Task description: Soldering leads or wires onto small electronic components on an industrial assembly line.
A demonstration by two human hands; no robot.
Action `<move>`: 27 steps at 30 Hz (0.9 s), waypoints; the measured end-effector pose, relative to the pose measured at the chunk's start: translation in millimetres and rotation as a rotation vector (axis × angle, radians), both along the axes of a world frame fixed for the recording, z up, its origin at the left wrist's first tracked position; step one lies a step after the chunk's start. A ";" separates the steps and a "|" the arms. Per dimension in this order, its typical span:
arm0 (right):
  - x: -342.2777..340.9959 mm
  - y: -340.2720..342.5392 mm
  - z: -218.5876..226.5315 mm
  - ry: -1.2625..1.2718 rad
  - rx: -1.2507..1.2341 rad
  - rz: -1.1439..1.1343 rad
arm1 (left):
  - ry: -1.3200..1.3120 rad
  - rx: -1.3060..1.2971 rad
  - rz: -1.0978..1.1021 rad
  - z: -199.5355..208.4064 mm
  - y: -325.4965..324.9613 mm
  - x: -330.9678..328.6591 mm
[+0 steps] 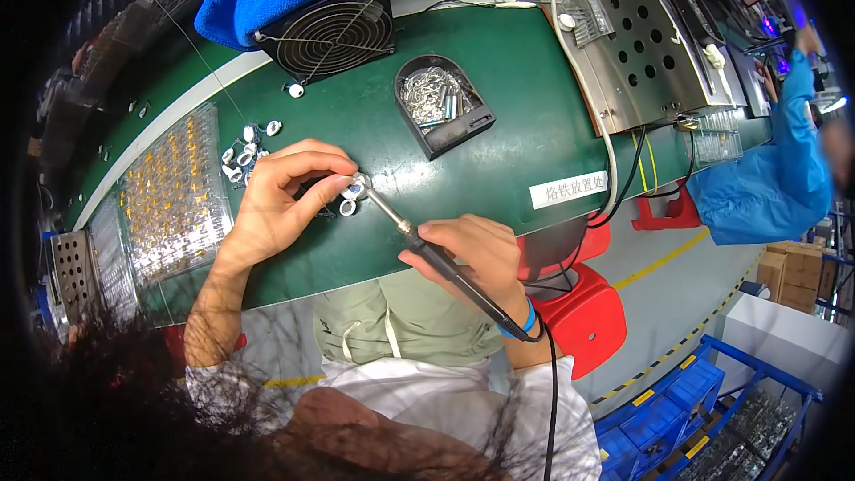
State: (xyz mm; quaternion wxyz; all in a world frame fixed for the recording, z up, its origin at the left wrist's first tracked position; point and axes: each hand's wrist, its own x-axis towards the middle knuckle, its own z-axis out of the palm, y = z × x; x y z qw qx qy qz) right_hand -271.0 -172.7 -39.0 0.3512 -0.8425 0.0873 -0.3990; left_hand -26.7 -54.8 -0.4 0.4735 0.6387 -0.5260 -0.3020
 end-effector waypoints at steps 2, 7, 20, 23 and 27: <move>3.2 -1.0 -1.6 -0.012 -0.032 0.001 | -0.001 0.000 0.001 0.3 0.1 -0.2; 4.1 0.0 -1.9 -0.023 -0.052 -0.001 | -0.014 -0.008 0.003 0.2 0.3 0.0; -4.0 -4.0 -3.0 -0.041 -0.036 0.025 | -0.021 0.005 0.003 1.9 -0.2 0.1; -7.9 -9.3 2.4 -0.029 -0.024 0.027 | -0.013 -0.006 0.007 0.6 0.1 -0.6; -7.0 -10.1 5.2 0.013 -0.001 0.034 | -0.007 -0.037 0.029 -4.4 2.6 -2.2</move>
